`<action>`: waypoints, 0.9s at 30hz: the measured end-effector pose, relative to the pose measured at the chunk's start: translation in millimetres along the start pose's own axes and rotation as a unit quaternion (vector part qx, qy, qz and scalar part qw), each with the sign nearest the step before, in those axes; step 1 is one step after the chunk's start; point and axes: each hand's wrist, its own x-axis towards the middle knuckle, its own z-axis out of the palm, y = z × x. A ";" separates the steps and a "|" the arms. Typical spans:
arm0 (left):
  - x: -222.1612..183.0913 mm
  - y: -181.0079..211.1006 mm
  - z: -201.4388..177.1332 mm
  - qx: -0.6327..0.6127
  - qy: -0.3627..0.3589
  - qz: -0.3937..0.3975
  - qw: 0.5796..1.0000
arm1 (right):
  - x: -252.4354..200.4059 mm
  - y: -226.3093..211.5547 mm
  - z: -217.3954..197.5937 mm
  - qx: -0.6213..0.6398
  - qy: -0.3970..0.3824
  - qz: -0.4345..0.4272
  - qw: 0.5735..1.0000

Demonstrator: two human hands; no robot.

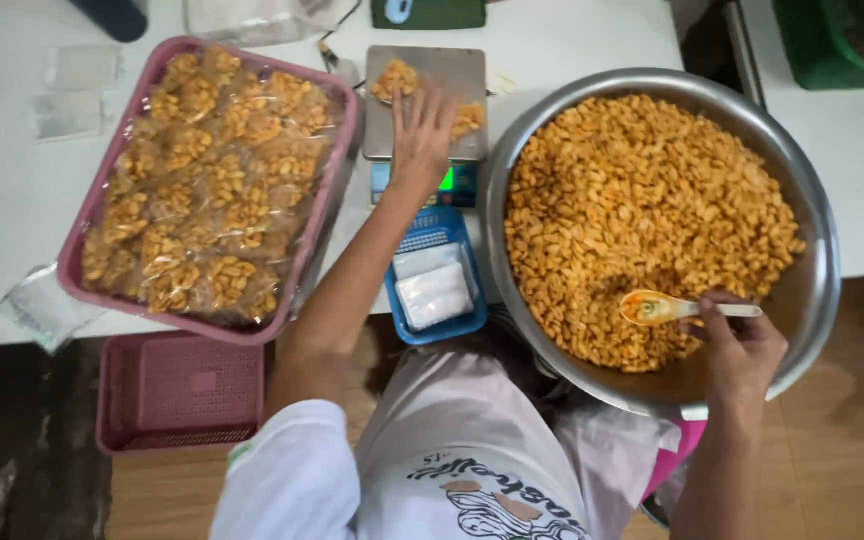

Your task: Scooping nuts from a large bowl into small plastic bags, weighing them on a digital scale, and organizing the finished bags in a tray.

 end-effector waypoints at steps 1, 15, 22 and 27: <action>-0.2 -10.3 5.9 0.077 0.025 -0.054 0.995 | 3.2 9.6 -0.5 0.009 0.004 0.003 1.000; -12.8 -224.8 -109.8 -0.190 0.188 -0.371 0.889 | -1.4 54.4 -14.1 -0.040 -0.012 -0.008 0.999; -81.8 -236.7 -169.8 0.051 0.034 -0.459 0.886 | 6.5 64.6 -14.1 -0.123 0.002 -0.006 0.992; -86.8 -121.8 -144.5 0.029 0.217 -0.183 0.958 | 69.6 108.9 -47.1 -0.349 -0.023 -0.123 0.929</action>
